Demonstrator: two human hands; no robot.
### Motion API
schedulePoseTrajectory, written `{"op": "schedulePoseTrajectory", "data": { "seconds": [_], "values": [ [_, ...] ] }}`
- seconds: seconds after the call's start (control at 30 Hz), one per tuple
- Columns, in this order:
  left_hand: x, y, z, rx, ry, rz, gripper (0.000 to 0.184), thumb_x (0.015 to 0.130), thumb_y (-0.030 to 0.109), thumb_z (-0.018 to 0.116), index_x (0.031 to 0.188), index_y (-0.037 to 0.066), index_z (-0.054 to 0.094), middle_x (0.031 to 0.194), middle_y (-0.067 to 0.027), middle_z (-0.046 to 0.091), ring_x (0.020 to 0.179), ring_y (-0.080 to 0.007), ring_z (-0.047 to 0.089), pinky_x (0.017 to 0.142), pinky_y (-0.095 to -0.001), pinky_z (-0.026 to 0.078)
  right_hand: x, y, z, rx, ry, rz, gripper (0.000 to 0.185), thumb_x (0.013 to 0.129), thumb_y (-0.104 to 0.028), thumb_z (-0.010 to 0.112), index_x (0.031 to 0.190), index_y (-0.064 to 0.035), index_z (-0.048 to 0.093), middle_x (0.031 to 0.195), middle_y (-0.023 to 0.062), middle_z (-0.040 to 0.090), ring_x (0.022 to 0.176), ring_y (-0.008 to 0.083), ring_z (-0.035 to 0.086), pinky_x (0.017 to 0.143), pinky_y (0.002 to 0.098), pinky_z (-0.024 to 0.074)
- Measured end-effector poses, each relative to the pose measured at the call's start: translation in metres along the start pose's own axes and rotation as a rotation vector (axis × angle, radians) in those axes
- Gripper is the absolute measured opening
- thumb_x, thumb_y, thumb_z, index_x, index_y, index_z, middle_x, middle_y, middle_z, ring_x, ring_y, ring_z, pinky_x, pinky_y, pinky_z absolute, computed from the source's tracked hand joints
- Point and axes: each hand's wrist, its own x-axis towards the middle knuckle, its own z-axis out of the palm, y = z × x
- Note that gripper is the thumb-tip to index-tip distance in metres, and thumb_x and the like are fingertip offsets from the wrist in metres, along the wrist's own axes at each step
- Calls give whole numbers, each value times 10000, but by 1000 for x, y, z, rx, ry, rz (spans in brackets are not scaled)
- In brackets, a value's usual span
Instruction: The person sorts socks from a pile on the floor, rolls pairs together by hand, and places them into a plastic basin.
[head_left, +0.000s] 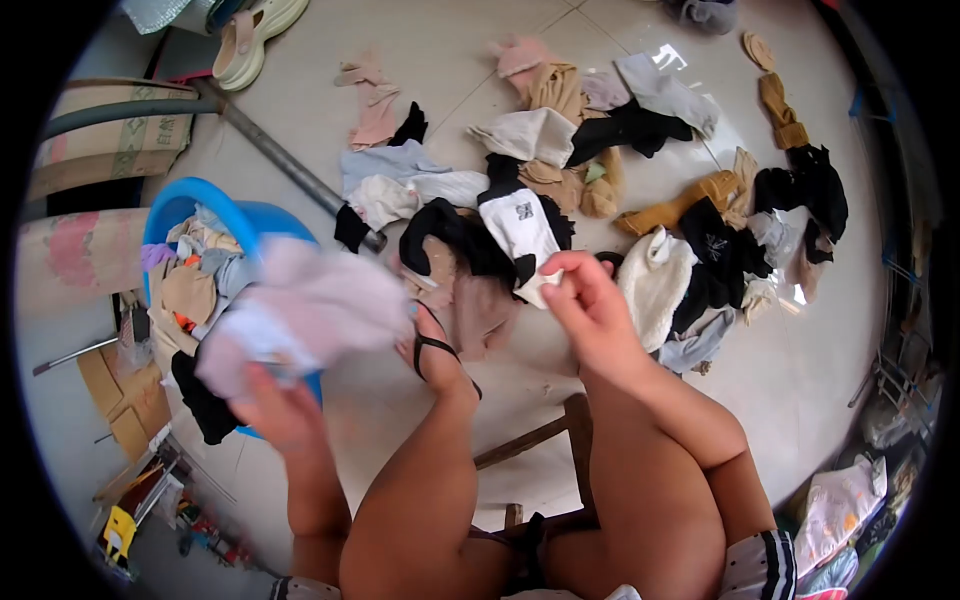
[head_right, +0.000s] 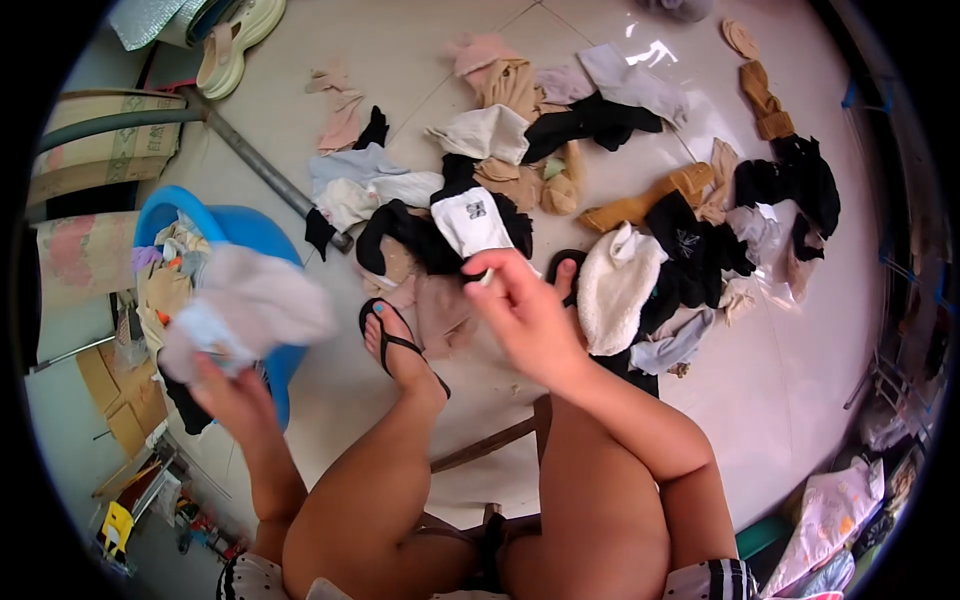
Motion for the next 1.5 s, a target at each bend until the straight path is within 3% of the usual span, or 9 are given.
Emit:
{"op": "schedulePoseTrajectory", "data": {
  "seconds": [0.13, 0.43, 0.53, 0.63, 0.97, 1.13, 1.27, 1.37, 1.5],
  "values": [
    [64, 40, -37, 848, 518, 499, 309, 835, 91, 564, 1080, -84, 491, 1159, -164, 490, 1028, -206, 497, 893, -303, 384, -8, 40, -35, 182, 262, 102, 170, 852, -53, 493, 1022, -58, 488, 663, -59, 385, 642, 24, 373, 596, 167, 323],
    [-20, -25, -52, 1157, -537, 644, 340, 697, -5, 612, 1022, -8, 511, 987, -149, 547, 954, -293, 506, 847, -377, 390, -43, 87, -81, -879, 393, -39, 427, 743, -49, 562, 1152, -36, 442, 1140, 160, 445, 1069, 287, 418, 896, 347, 339],
    [-87, -40, -35, 718, -894, -252, 152, 739, 4, 560, 889, 1, 534, 798, -124, 560, 773, -239, 546, 712, -337, 429, -39, 86, -82, -1282, 467, -55, 704, 611, -118, 681, 1247, -102, 382, 1289, 209, 337, 1153, 382, 335, 960, 446, 258],
    [-112, -68, 4, 558, -877, -611, 149, 739, 6, 560, 886, 2, 536, 801, -120, 558, 766, -233, 542, 705, -332, 428, -34, 103, -95, -1271, 477, -38, 721, 584, -94, 676, 1247, -122, 392, 1256, 212, 349, 1100, 407, 364, 918, 444, 336],
    [-121, -138, 77, 582, -719, -751, 138, 740, 14, 557, 876, 6, 541, 810, -108, 551, 744, -212, 532, 681, -317, 425, -22, 24, -171, -278, 865, -147, 364, 810, -93, 532, 1158, -6, 474, 993, 81, 566, 872, 112, 539, 780, 229, 436],
    [-122, -143, 87, 608, -709, -784, 132, 740, 18, 556, 872, 8, 544, 815, -102, 548, 733, -201, 527, 670, -309, 424, -27, 35, -195, -520, 777, -100, 538, 832, -166, 548, 1301, -45, 315, 1312, 131, 352, 1138, 254, 402, 899, 332, 373],
    [-127, -141, 88, 626, -712, -818, 128, 740, 21, 555, 868, 10, 546, 819, -97, 545, 724, -193, 523, 660, -303, 422, -109, 75, -162, -713, 641, 41, 402, 769, -70, 576, 1153, -25, 466, 1086, 132, 545, 962, 229, 532, 834, 304, 414],
    [-127, -129, 77, 647, -717, -860, 125, 741, 23, 554, 865, 11, 548, 822, -93, 543, 717, -187, 520, 653, -298, 421, -179, 115, -114, -519, 431, 442, 480, 722, -74, 617, 1170, -60, 443, 1069, 144, 510, 917, 283, 518, 811, 330, 427],
    [-126, -99, 51, 684, -721, -930, 121, 741, 26, 553, 861, 12, 550, 825, -88, 540, 708, -178, 516, 644, -292, 420, -188, 165, -86, -657, 516, 326, 559, 697, -89, 650, 1200, -101, 407, 1220, 183, 374, 1094, 345, 426, 886, 371, 392]
  ]
}}
